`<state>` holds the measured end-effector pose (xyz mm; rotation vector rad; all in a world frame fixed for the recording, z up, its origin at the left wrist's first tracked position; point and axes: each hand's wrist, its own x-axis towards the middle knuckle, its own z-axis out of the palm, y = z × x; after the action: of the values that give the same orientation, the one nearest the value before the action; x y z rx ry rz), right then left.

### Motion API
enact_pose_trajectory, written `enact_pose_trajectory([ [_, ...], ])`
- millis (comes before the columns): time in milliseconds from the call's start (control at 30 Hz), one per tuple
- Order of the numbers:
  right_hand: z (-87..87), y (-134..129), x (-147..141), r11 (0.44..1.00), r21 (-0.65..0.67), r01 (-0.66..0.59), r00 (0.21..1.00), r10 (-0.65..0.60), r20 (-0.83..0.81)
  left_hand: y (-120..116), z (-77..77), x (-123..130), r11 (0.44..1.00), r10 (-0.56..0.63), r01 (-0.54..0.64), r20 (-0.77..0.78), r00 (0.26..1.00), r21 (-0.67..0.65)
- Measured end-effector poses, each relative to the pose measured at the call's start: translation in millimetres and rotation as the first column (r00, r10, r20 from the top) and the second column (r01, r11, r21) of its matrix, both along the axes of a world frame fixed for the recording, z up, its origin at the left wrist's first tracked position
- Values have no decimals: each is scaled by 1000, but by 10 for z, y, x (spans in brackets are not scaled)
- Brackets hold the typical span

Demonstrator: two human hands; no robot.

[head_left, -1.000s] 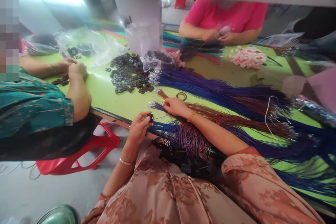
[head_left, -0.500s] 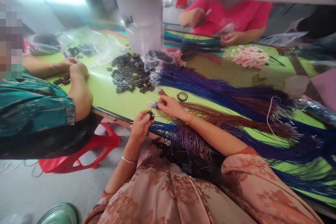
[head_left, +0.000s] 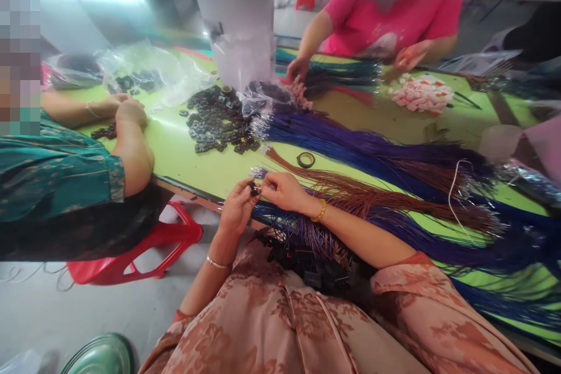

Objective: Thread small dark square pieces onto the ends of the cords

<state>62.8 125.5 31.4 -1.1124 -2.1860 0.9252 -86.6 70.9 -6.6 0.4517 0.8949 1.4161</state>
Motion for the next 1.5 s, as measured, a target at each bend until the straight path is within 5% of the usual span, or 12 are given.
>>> enact_pose_trajectory([
  [467, 26, -12, -5, 998, 19, -53, 995, 51, 88, -20, 10, 18, 1000, 24, -23, -107, 994, 17],
  [700, -96, -17, -5, 940, 306, -151, 972, 84, 221, 13, -13, 139, 996, 84, -81, -197, 977, 23],
  [1067, -101, -28, 38, 961, 252, -113, 971, 53, 232, 80, -45, 169, 994, 112, -112, -154, 982, 9],
  [1200, -36, 182, 80, 984, 140, -109, 979, 81, 189, 84, -92, 165, 995, 94, -98, -137, 986, -20],
  [1267, -7, 387, 86, 989, 150, -4, 982, -24, 189, 95, -115, 153, 995, 93, -97, -122, 988, -25],
  [1500, -118, 800, -153, 990, 115, 80, 818, -131, 560, 105, -160, 132, 995, 91, -95, -114, 989, -34],
])
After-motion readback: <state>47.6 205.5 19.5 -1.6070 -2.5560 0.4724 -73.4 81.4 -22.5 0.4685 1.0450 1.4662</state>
